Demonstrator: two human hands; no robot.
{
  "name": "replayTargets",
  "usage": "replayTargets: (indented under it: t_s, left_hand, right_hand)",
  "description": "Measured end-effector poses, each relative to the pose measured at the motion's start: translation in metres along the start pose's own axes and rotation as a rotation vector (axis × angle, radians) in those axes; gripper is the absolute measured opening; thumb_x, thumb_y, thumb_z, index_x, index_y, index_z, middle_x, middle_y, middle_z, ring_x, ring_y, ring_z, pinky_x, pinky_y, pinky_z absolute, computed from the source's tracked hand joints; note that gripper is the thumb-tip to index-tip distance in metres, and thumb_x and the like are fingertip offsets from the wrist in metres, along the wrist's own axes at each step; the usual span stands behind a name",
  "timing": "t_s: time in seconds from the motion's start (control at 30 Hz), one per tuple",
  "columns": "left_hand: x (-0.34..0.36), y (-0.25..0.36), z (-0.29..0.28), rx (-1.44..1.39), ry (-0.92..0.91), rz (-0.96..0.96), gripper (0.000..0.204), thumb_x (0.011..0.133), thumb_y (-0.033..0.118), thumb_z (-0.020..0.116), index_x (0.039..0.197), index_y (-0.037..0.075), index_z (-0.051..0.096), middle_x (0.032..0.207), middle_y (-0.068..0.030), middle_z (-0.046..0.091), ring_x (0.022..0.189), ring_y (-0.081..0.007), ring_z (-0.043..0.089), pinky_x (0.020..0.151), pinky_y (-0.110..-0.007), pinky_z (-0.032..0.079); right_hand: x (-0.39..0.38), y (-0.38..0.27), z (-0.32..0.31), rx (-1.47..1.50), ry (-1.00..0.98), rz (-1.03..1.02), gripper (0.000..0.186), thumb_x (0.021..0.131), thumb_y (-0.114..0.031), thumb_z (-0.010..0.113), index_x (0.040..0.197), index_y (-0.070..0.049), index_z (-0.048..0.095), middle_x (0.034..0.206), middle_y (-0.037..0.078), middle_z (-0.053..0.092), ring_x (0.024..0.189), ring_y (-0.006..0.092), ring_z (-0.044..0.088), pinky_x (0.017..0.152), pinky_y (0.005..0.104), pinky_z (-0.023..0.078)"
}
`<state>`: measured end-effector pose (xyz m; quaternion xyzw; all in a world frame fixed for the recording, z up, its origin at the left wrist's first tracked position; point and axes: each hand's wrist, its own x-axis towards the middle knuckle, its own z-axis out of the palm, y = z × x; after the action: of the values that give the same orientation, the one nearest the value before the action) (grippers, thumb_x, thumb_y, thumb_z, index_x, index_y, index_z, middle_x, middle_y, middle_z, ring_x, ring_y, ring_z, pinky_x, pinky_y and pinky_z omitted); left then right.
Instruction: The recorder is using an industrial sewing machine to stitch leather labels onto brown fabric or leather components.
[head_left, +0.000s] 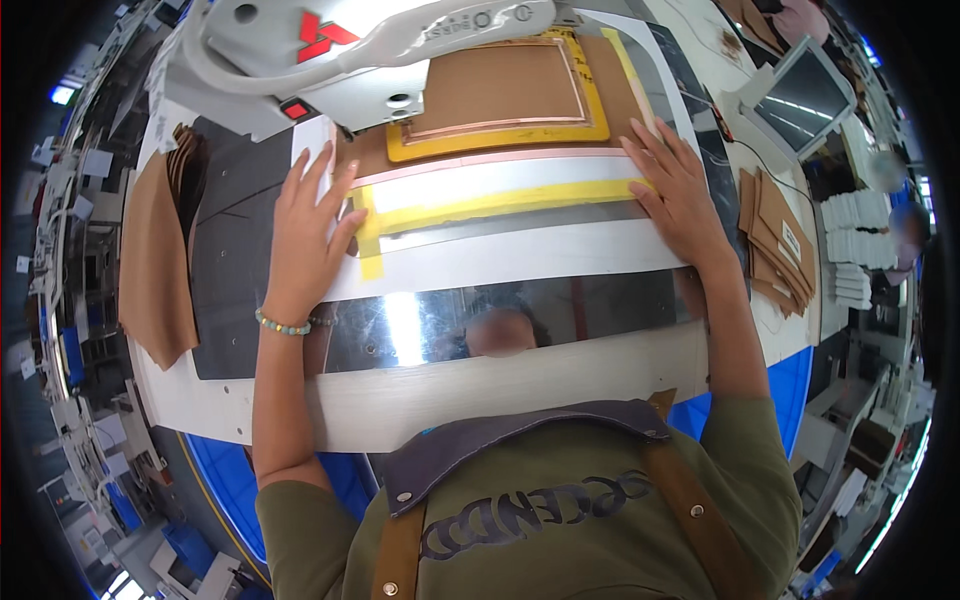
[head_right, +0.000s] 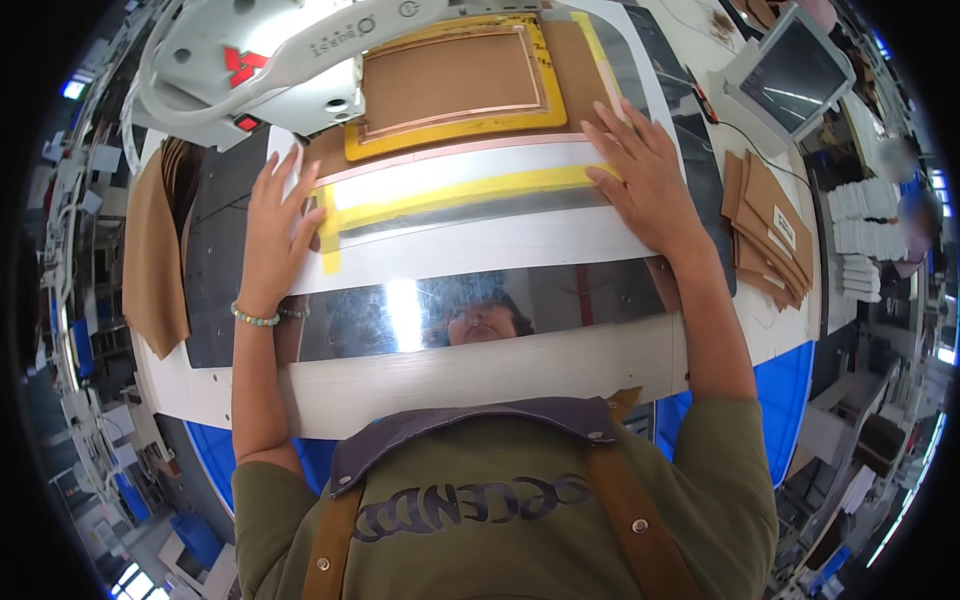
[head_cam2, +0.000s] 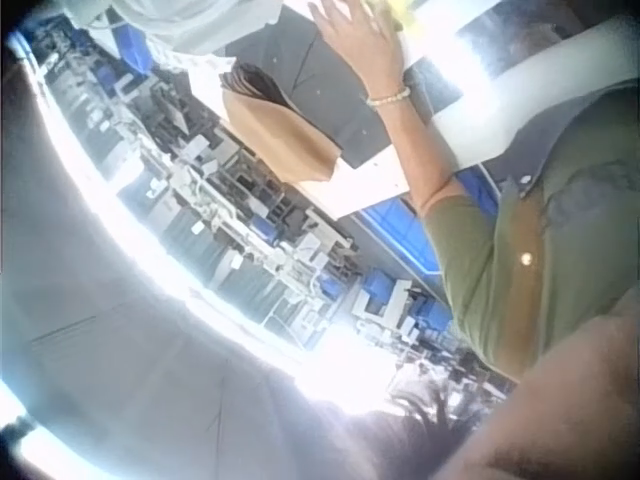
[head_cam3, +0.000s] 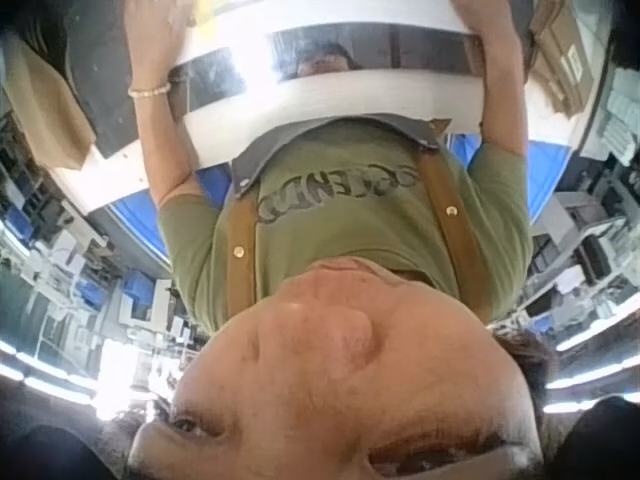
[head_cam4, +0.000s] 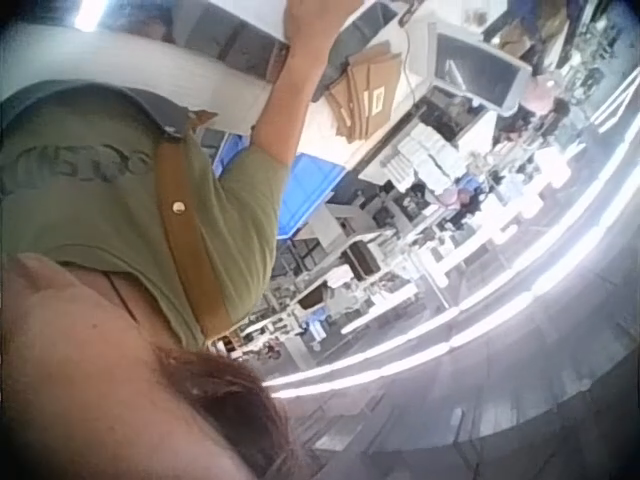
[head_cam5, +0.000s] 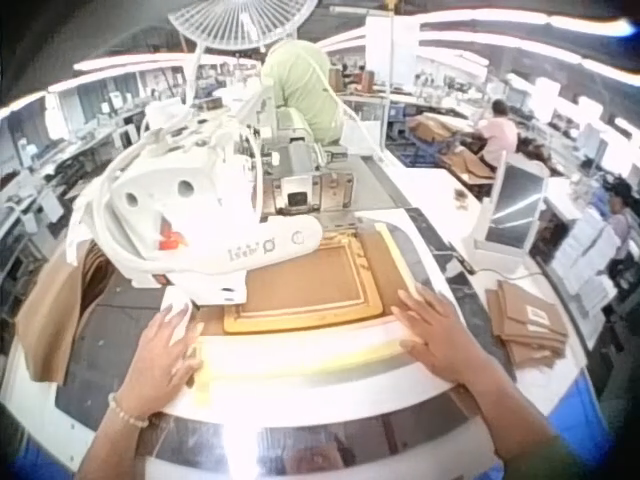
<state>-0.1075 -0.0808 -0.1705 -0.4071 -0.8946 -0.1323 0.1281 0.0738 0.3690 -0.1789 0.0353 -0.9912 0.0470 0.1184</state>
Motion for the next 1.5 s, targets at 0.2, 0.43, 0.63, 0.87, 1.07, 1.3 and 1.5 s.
replayTargets:
  t_s: [0.2, 0.43, 0.63, 0.87, 1.07, 1.3, 1.5]
  left_hand:
    - [-0.003, 0.001, 0.006, -0.016, -0.125, -0.037, 0.053, 0.104, 0.028, 0.066, 0.155, 0.013, 0.062, 0.172, -0.0154, 0.041, 0.16, -0.041, 0.032, 0.129, -0.052, 0.029]
    - [0.0, 0.001, 0.002, -0.043, 0.007, -0.051, 0.052, 0.103, 0.027, 0.067, 0.154, 0.014, 0.063, 0.17, -0.0153, 0.045, 0.157, -0.0414, 0.038, 0.127, -0.052, 0.033]
    - [-0.003, -0.001, 0.005, 0.063, -0.078, -0.023, 0.05, 0.103, 0.036, 0.07, 0.149, 0.016, 0.067, 0.166, -0.0145, 0.05, 0.156, -0.0396, 0.04, 0.123, -0.052, 0.037]
    - [-0.001, -0.006, 0.009, 0.072, -0.036, -0.012, 0.049, 0.103, 0.035, 0.07, 0.147, 0.016, 0.069, 0.162, -0.0139, 0.055, 0.153, -0.0388, 0.045, 0.122, -0.051, 0.04]
    - [-0.005, -0.013, 0.011, 0.01, -0.015, -0.002, 0.046, 0.103, 0.03, 0.07, 0.146, 0.014, 0.07, 0.161, -0.0127, 0.057, 0.148, -0.0378, 0.051, 0.121, -0.049, 0.04]
    - [0.001, -0.004, 0.004, -0.08, -0.021, 0.021, 0.045, 0.103, 0.019, 0.068, 0.146, 0.009, 0.068, 0.161, -0.0158, 0.056, 0.148, -0.0388, 0.05, 0.122, -0.049, 0.039]
    - [-0.006, -0.015, 0.012, -0.082, -0.048, 0.08, 0.044, 0.107, 0.014, 0.061, 0.151, 0.007, 0.064, 0.165, -0.0169, 0.052, 0.152, -0.038, 0.047, 0.126, -0.049, 0.035]
  right_hand:
    - [0.001, -0.004, -0.002, 0.017, -0.018, 0.043, 0.054, 0.113, -0.045, 0.049, 0.158, -0.016, 0.057, 0.171, 0.008, 0.045, 0.162, 0.0323, 0.03, 0.133, 0.0531, 0.019]
    - [-0.001, -0.003, -0.004, 0.01, -0.016, 0.05, 0.054, 0.113, -0.044, 0.049, 0.159, -0.016, 0.056, 0.17, 0.008, 0.045, 0.162, 0.0318, 0.03, 0.133, 0.0522, 0.019]
    - [0.0, -0.004, -0.003, -0.003, -0.015, 0.03, 0.055, 0.114, -0.046, 0.046, 0.159, -0.016, 0.055, 0.171, 0.009, 0.044, 0.162, 0.032, 0.032, 0.133, 0.0531, 0.019]
    - [0.0, -0.002, 0.001, -0.027, -0.018, 0.029, 0.055, 0.114, -0.046, 0.046, 0.16, -0.017, 0.054, 0.171, 0.008, 0.044, 0.161, 0.032, 0.032, 0.132, 0.054, 0.02]
    - [0.002, -0.002, 0.002, -0.016, -0.031, 0.024, 0.056, 0.114, -0.042, 0.047, 0.161, -0.013, 0.053, 0.172, 0.01, 0.043, 0.163, 0.0331, 0.03, 0.133, 0.0532, 0.019]
    - [-0.007, 0.004, 0.006, -0.001, 0.028, 0.033, 0.054, 0.112, -0.045, 0.053, 0.158, -0.016, 0.057, 0.172, 0.008, 0.043, 0.162, 0.0311, 0.031, 0.131, 0.0575, 0.022]
    - [-0.012, 0.014, -0.01, -0.076, 0.077, 0.015, 0.052, 0.109, -0.039, 0.061, 0.153, -0.013, 0.061, 0.166, 0.01, 0.051, 0.158, 0.0329, 0.038, 0.129, 0.0509, 0.03]
